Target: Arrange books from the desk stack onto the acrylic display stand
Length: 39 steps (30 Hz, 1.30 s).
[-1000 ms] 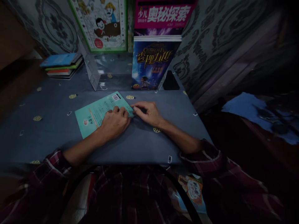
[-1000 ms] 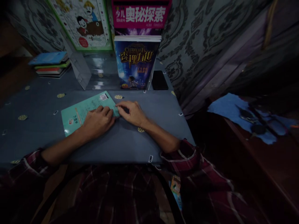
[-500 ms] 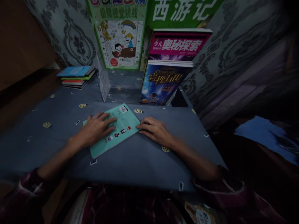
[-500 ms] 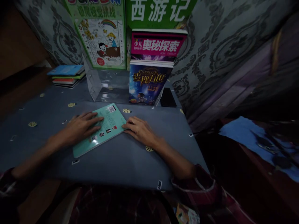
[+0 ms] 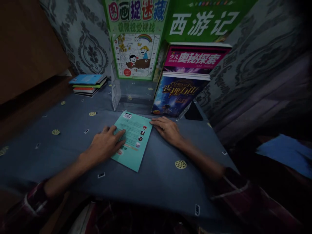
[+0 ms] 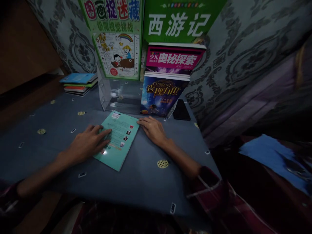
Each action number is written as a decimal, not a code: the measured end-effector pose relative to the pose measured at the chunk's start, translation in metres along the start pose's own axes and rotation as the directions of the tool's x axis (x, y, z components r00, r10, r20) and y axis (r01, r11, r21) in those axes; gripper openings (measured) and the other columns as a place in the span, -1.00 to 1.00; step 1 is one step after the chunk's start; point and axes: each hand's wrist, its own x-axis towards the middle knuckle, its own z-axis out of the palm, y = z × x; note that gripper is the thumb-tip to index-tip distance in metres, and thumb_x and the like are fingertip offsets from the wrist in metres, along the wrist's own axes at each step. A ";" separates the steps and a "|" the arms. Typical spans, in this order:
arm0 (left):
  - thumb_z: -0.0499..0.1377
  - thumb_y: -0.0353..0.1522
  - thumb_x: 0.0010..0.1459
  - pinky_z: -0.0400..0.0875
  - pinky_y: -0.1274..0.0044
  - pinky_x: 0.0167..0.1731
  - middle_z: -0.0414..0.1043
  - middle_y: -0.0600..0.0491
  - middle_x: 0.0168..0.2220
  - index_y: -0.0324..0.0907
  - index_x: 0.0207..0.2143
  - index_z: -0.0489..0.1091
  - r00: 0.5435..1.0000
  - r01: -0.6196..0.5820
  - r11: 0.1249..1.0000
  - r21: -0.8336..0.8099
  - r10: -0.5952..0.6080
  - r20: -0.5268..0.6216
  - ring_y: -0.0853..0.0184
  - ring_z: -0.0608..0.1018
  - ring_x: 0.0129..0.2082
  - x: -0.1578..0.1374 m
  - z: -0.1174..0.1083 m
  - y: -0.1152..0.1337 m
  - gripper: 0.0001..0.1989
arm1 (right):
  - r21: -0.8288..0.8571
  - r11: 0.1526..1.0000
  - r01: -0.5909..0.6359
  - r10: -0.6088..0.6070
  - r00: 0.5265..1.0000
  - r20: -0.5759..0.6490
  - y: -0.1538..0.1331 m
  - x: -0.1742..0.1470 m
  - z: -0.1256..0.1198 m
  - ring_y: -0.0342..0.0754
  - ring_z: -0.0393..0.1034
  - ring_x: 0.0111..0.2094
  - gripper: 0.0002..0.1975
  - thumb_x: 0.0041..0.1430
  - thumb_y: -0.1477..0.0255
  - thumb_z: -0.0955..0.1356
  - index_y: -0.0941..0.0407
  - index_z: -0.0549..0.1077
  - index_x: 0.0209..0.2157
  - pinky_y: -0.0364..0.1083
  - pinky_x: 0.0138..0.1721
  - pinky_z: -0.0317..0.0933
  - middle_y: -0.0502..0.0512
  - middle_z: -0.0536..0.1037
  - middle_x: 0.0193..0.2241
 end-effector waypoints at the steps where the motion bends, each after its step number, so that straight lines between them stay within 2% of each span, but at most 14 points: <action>1: 0.02 -0.18 0.39 0.47 0.43 -0.36 0.38 -0.15 0.09 0.00 0.26 0.29 1.000 0.006 1.000 0.004 -0.006 0.005 0.02 0.44 -0.01 0.000 0.000 0.002 -0.57 | 0.004 1.000 -0.014 0.014 1.000 -0.017 0.003 0.003 0.003 0.14 0.50 -0.09 -0.72 0.39 0.43 0.28 0.04 0.61 -0.03 0.13 -0.08 0.39 0.21 0.64 -0.05; 5: 0.01 -0.18 0.39 0.45 0.44 -0.39 0.37 -0.17 0.06 -0.01 0.24 0.30 0.999 0.029 0.999 0.016 -0.030 0.027 0.01 0.44 -0.03 0.002 -0.002 0.011 -0.58 | -0.025 0.999 -0.022 0.021 0.999 -0.039 0.009 0.014 0.009 0.09 0.45 -0.09 -0.73 0.37 0.46 0.30 0.00 0.62 -0.05 0.04 -0.15 0.36 0.16 0.63 -0.09; 11: 0.03 -0.19 0.39 0.43 0.45 -0.41 0.40 -0.18 -0.02 -0.10 0.17 0.36 1.000 0.022 0.999 0.044 -0.022 0.002 0.04 0.50 -0.13 0.005 -0.004 0.021 -0.61 | -0.162 0.986 -0.046 0.042 0.999 -0.028 0.011 0.027 0.010 0.05 0.35 -0.21 -0.73 0.35 0.48 0.31 -0.07 0.65 -0.13 -0.06 -0.35 0.24 0.13 0.51 -0.29; 14: 0.03 -0.24 0.39 0.44 0.37 -0.32 0.44 -0.17 -0.07 -0.15 0.11 0.40 0.999 0.017 0.995 0.097 -0.014 -0.038 0.04 0.51 -0.13 0.003 -0.005 0.026 -0.66 | -0.176 0.982 -0.065 0.062 0.998 -0.023 0.009 0.028 0.012 0.07 0.34 -0.22 -0.73 0.36 0.46 0.30 -0.06 0.64 -0.13 -0.05 -0.35 0.23 0.14 0.50 -0.30; 16: 0.02 -0.26 0.40 0.44 0.30 -0.21 0.46 -0.16 -0.10 -0.18 0.04 0.43 0.995 -0.056 0.992 0.111 0.064 -0.071 0.03 0.49 -0.08 -0.002 -0.004 0.030 -0.69 | -0.186 0.981 -0.060 0.055 0.998 -0.032 0.004 0.025 0.013 0.08 0.33 -0.22 -0.72 0.38 0.43 0.27 -0.05 0.63 -0.10 -0.03 -0.35 0.24 0.16 0.49 -0.28; 17: 0.02 -0.25 0.40 0.43 0.28 -0.15 0.46 -0.14 -0.09 -0.18 0.03 0.43 0.986 -0.132 0.987 0.096 0.140 -0.085 0.04 0.48 -0.05 -0.006 -0.002 0.033 -0.69 | -0.188 0.980 -0.057 0.051 0.998 -0.036 0.000 0.022 0.013 0.08 0.32 -0.21 -0.71 0.39 0.42 0.26 -0.05 0.62 -0.08 -0.03 -0.34 0.25 0.16 0.49 -0.27; 20: 0.07 -0.15 0.38 0.39 0.29 0.00 0.43 -0.11 0.04 -0.15 0.13 0.35 0.911 -0.389 0.921 0.015 0.387 -0.140 0.11 0.44 0.06 -0.016 0.007 0.041 -0.61 | -0.177 0.983 -0.058 0.055 0.998 -0.025 -0.015 0.010 0.009 0.09 0.32 -0.19 -0.69 0.40 0.40 0.24 -0.03 0.59 -0.02 -0.01 -0.33 0.27 0.17 0.49 -0.25; 22: 0.11 -0.11 0.35 0.37 0.27 0.05 0.40 -0.12 0.11 -0.16 0.17 0.31 0.866 -0.473 0.881 0.005 0.466 -0.181 0.10 0.42 0.11 -0.021 0.013 0.045 -0.54 | -0.148 0.987 -0.059 0.059 0.998 -0.006 -0.028 -0.002 0.005 0.10 0.32 -0.17 -0.69 0.40 0.40 0.24 -0.03 0.57 0.02 0.00 -0.28 0.29 0.17 0.49 -0.21; 24: 0.12 -0.14 0.36 0.38 0.26 0.04 0.41 -0.14 0.12 -0.19 0.16 0.32 0.851 -0.489 0.872 0.024 0.483 -0.206 0.08 0.42 0.12 -0.022 0.019 0.048 -0.56 | -0.105 0.993 -0.050 0.051 0.999 0.007 -0.040 -0.014 0.000 0.11 0.32 -0.14 -0.69 0.39 0.42 0.25 -0.02 0.56 0.03 0.03 -0.21 0.32 0.19 0.49 -0.17; 28: 0.06 -0.27 0.41 0.38 0.28 0.05 0.46 -0.14 0.10 -0.19 0.14 0.37 0.846 -0.486 0.872 0.054 0.485 -0.221 0.10 0.46 0.12 -0.020 0.023 0.051 -0.67 | 0.012 1.000 -0.023 0.023 1.000 0.017 -0.061 -0.035 -0.007 0.13 0.35 -0.10 -0.69 0.36 0.45 0.28 0.01 0.56 0.03 0.10 -0.13 0.36 0.21 0.50 -0.12; 33: 0.04 -0.31 0.42 0.42 0.30 0.06 0.50 -0.15 0.08 -0.19 0.12 0.40 0.834 -0.494 0.867 0.066 0.494 -0.245 0.12 0.48 0.14 -0.020 0.023 0.051 -0.68 | 0.218 0.976 -0.028 0.025 1.000 0.017 -0.080 -0.052 -0.013 0.09 0.42 -0.08 -0.69 0.33 0.49 0.28 0.04 0.59 -0.01 0.13 -0.08 0.41 0.21 0.51 -0.10; 39: -0.08 -0.30 0.46 0.47 0.36 -0.15 0.52 -0.10 0.03 -0.19 0.07 0.42 0.845 -0.474 0.875 0.097 0.482 -0.232 0.18 0.53 0.00 -0.020 0.020 0.051 -0.65 | 0.382 0.919 -0.096 0.079 0.995 0.059 -0.089 -0.059 -0.018 0.02 0.48 -0.12 -0.68 0.27 0.53 0.29 0.04 0.62 -0.07 0.06 -0.12 0.43 0.17 0.54 -0.07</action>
